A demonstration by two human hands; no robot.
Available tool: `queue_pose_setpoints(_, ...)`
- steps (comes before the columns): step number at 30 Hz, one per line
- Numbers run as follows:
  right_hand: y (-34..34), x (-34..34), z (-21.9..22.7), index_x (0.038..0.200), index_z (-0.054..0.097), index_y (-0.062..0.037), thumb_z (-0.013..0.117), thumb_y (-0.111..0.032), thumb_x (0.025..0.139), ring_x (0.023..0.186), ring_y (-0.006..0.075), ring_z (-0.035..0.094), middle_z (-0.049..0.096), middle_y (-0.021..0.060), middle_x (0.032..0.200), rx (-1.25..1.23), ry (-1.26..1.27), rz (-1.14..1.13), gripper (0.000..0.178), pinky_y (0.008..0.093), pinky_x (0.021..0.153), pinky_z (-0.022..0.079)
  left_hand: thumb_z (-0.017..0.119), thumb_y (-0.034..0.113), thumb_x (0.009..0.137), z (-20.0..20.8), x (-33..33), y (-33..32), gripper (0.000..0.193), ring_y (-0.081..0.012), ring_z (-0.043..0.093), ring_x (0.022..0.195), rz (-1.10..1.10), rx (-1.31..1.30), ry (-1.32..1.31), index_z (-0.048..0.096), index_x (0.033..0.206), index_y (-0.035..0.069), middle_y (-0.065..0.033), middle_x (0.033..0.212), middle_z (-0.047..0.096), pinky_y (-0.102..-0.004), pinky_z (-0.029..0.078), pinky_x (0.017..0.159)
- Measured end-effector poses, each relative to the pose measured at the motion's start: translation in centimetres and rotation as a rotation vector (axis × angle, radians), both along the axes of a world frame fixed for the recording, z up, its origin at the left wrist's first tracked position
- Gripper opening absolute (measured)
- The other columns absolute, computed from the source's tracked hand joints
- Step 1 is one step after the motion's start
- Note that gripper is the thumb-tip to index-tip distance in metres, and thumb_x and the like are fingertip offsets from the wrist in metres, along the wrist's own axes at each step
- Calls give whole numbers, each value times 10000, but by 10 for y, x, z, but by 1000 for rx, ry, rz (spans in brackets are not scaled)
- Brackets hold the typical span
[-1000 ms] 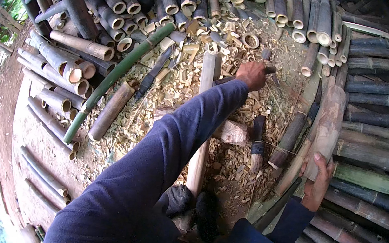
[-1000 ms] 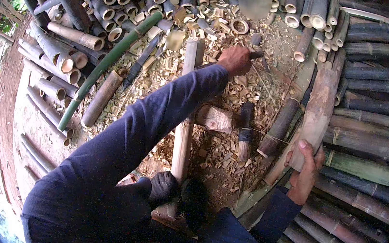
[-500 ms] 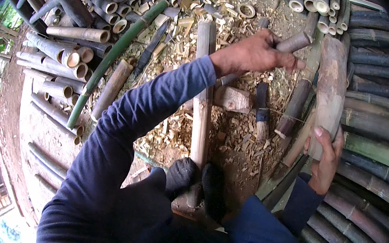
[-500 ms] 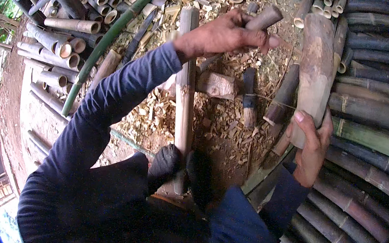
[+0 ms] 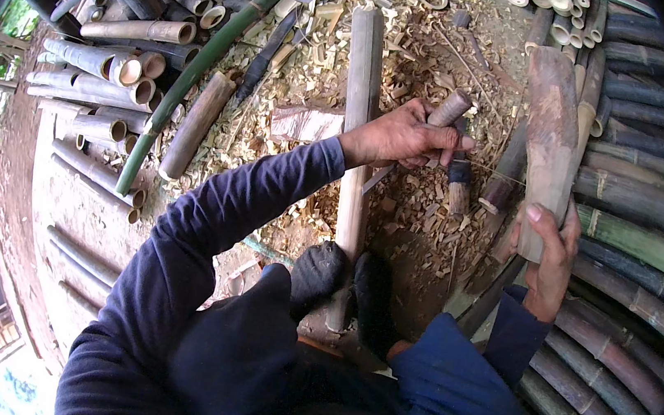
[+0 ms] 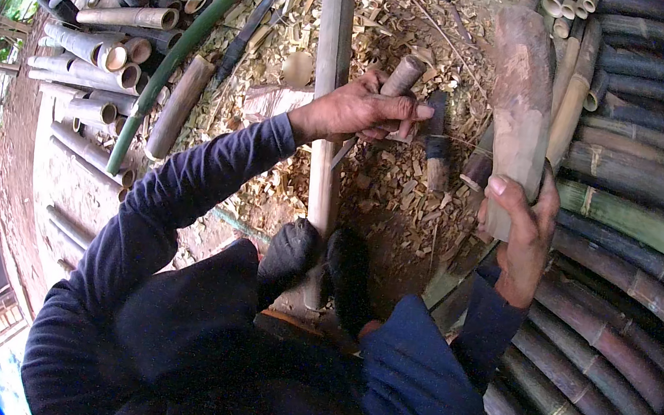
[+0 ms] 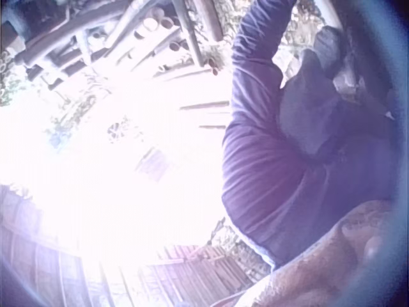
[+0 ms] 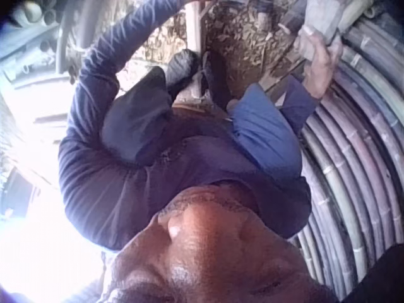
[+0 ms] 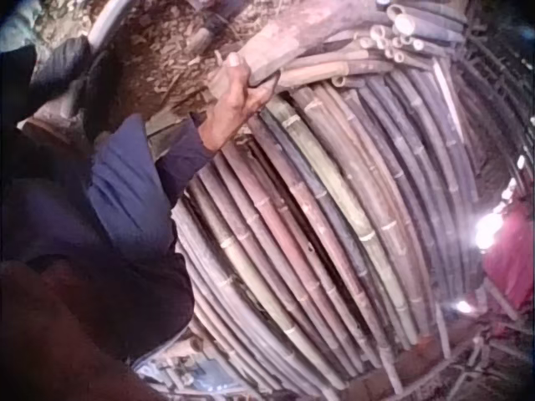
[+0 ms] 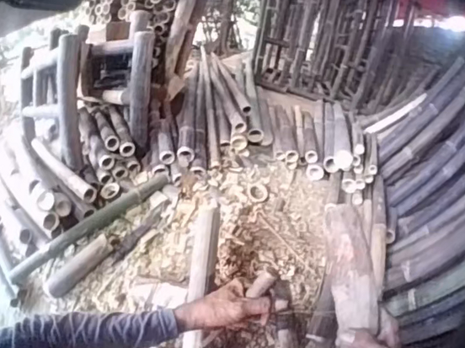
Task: The person shapes bamboo by using a curved blade to shave the exterior, chiseling out sections with a hammer and chisel, and smoothing the surface with the blade.
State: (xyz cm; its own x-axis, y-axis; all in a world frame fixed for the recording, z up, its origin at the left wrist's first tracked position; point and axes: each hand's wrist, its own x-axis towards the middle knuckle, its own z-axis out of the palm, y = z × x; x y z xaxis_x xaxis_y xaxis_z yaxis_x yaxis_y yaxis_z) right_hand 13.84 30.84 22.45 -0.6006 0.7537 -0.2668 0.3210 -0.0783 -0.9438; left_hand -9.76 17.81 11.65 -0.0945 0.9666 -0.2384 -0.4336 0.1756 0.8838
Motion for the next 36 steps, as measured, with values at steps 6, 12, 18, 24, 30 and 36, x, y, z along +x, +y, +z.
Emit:
queue_pose_setpoints(6, -7, -7, 6, 1265, 575, 10, 725, -230, 797, 602, 164, 592, 618, 89, 872, 6, -6, 1, 547, 300, 539, 488, 740, 365, 959, 1, -1, -4, 324, -35, 456, 479, 21, 54, 11, 748, 862, 57, 13, 699, 642, -214, 333, 431)
queue_pose_setpoints(12, -11, -8, 10, 1281, 567, 15, 736, -237, 789, 611, 166, 598, 623, 93, 882, 2, -35, 6, 578, 299, 543, 493, 780, 402, 921, 4, 1, -4, 360, -35, 469, 488, 25, 29, 89, 735, 785, 71, 28, 669, 642, -236, 371, 461)
queue_pose_setpoints(18, 2, -4, 12, 1332, 527, 12, 718, -186, 842, 610, 172, 621, 651, 130, 896, 145, 29, -164, 562, 301, 491, 503, 748, 435, 938, -14, 12, -13, 404, -84, 577, 594, 122, 238, 354, 742, 781, 62, 6, 660, 647, -273, 482, 611)
queue_pose_setpoints(24, 86, 14, 100, 1250, 586, 34, 669, -253, 910, 920, 220, 679, 685, 172, 1076, 305, 368, -55, 452, 350, 783, 560, 753, 423, 931, 0, 21, -1, 383, -103, 614, 661, 51, 178, 464, 747, 805, 62, -22, 673, 645, -292, 513, 720)
queue_pose_setpoints(30, 19, -48, 19, 1472, 433, 48, 779, -299, 818, 1156, 238, 632, 578, 190, 1355, 703, -132, 547, 817, 355, 977, 498, 741, 349, 957, -29, 21, -16, 294, -130, 596, 651, 141, 341, 795, 751, 977, 55, -67, 704, 651, -328, 502, 694)
queue_pose_setpoints(36, 42, -5, 104, 1346, 513, 17, 765, -197, 818, 883, 208, 679, 668, 147, 1098, 318, 132, 98, 624, 314, 735, 550, 756, 425, 931, -19, 28, -11, 402, -158, 516, 641, 103, 248, 609, 707, 874, 30, -71, 677, 545, -315, 441, 644)
